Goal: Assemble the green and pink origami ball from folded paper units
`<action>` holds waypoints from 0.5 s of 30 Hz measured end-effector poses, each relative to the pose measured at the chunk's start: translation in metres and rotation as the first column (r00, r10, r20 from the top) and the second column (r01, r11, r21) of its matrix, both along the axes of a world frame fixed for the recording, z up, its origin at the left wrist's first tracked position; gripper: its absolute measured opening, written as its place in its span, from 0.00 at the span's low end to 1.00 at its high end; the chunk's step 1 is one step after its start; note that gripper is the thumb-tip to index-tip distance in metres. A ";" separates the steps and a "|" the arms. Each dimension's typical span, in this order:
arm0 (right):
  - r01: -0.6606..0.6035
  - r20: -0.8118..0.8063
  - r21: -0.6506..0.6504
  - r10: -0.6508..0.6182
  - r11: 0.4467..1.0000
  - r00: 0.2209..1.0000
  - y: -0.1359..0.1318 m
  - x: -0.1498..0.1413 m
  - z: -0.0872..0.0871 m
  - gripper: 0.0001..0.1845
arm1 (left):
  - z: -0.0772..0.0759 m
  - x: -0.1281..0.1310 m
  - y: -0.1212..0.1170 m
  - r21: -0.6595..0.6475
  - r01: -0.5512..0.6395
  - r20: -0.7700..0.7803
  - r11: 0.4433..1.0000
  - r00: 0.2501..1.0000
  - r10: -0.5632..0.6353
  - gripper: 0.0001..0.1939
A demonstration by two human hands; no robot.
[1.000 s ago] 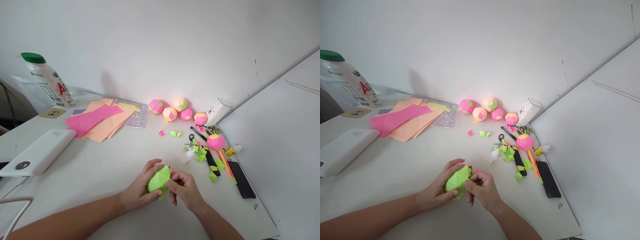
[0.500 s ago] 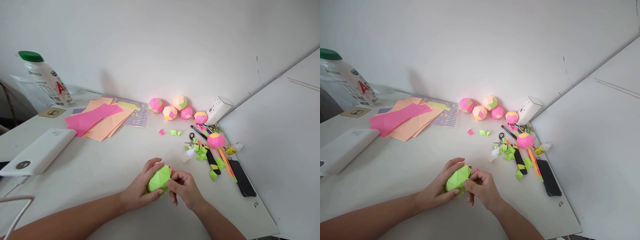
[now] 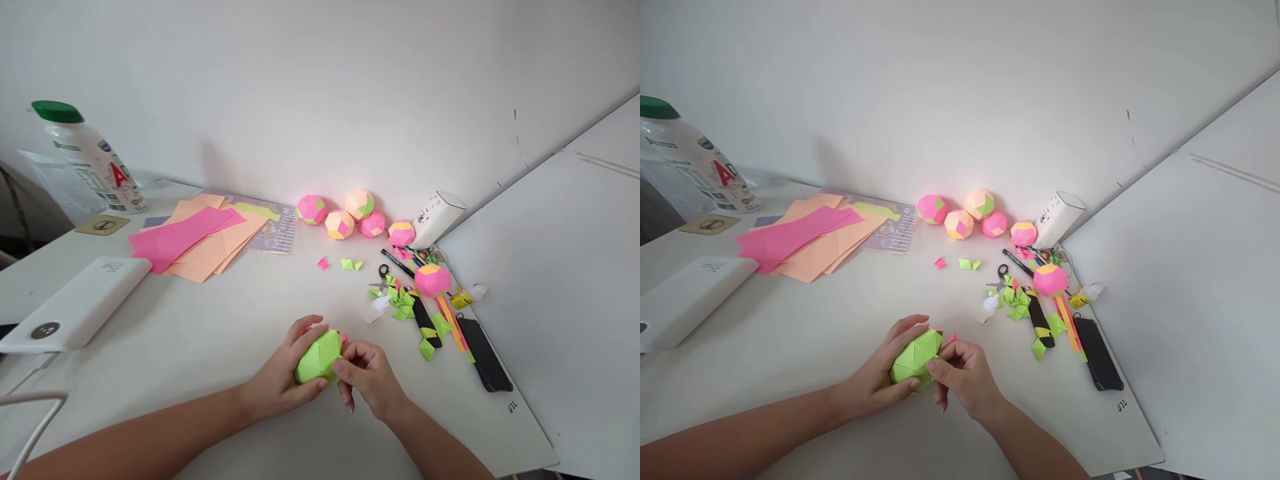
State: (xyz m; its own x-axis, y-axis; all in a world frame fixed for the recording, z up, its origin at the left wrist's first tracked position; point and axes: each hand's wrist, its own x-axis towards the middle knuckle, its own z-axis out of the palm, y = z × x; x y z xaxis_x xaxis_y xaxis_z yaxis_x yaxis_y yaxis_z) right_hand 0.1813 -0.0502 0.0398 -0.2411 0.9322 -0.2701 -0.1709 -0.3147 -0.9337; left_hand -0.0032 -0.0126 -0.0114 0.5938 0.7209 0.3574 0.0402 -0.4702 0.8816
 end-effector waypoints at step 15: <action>0.001 -0.048 -0.051 -0.004 0.999 0.999 -0.001 -0.002 0.003 0.18 | -0.001 0.000 0.003 0.018 0.047 0.037 0.999 0.998 -0.047 0.32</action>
